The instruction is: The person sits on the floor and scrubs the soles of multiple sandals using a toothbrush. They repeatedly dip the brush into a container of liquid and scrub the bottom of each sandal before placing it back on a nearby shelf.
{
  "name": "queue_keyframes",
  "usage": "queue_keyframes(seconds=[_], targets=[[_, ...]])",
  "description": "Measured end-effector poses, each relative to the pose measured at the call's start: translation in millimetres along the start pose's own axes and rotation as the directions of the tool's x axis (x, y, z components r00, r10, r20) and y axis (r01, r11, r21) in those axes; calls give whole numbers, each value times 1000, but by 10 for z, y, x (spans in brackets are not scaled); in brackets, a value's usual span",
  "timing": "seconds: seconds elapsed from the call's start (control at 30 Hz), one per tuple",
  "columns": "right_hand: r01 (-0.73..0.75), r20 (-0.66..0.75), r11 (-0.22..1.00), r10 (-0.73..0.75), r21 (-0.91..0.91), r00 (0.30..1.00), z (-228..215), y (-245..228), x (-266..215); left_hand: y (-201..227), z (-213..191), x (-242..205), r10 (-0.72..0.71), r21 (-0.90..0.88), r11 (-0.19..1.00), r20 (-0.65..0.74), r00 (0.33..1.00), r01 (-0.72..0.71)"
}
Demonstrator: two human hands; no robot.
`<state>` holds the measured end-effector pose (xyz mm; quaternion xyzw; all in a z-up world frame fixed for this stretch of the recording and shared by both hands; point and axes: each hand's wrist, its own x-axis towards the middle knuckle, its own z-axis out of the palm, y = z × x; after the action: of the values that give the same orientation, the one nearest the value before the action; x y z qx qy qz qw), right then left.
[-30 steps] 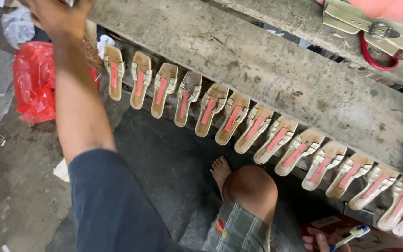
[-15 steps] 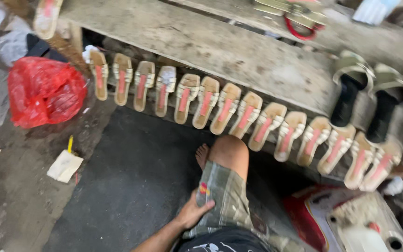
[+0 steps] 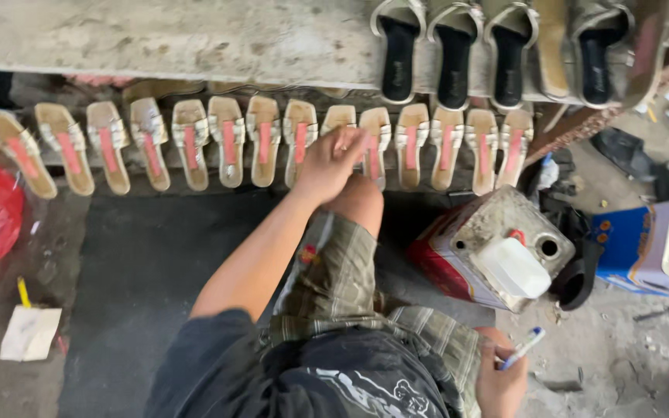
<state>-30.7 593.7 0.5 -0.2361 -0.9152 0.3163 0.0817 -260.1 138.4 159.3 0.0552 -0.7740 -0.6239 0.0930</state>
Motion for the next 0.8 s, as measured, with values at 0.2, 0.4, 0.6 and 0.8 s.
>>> queue_keyframes(seconds=[0.2, 0.4, 0.6, 0.8], targets=[[471, -48, 867, -470, 160, 881, -103, -711, -159, -299, 591, 1016, -238, -536, 807, 86, 967, 246], [-81, 336, 872, -100, 484, 936, -88, -1165, -138, -512, 812, 144, -216, -404, 888, 52, 975, 218], [-67, 396, 706, -314, 705, 863, -37, -1682, 320, -492, 1354, -1412, -109, -596, 402, 723, 683, 695], [-393, 426, 172, -465, 904, 777, -200, -1954, 279, -608, 1315, -1619, 44, -247, 352, 968, 248, 903]])
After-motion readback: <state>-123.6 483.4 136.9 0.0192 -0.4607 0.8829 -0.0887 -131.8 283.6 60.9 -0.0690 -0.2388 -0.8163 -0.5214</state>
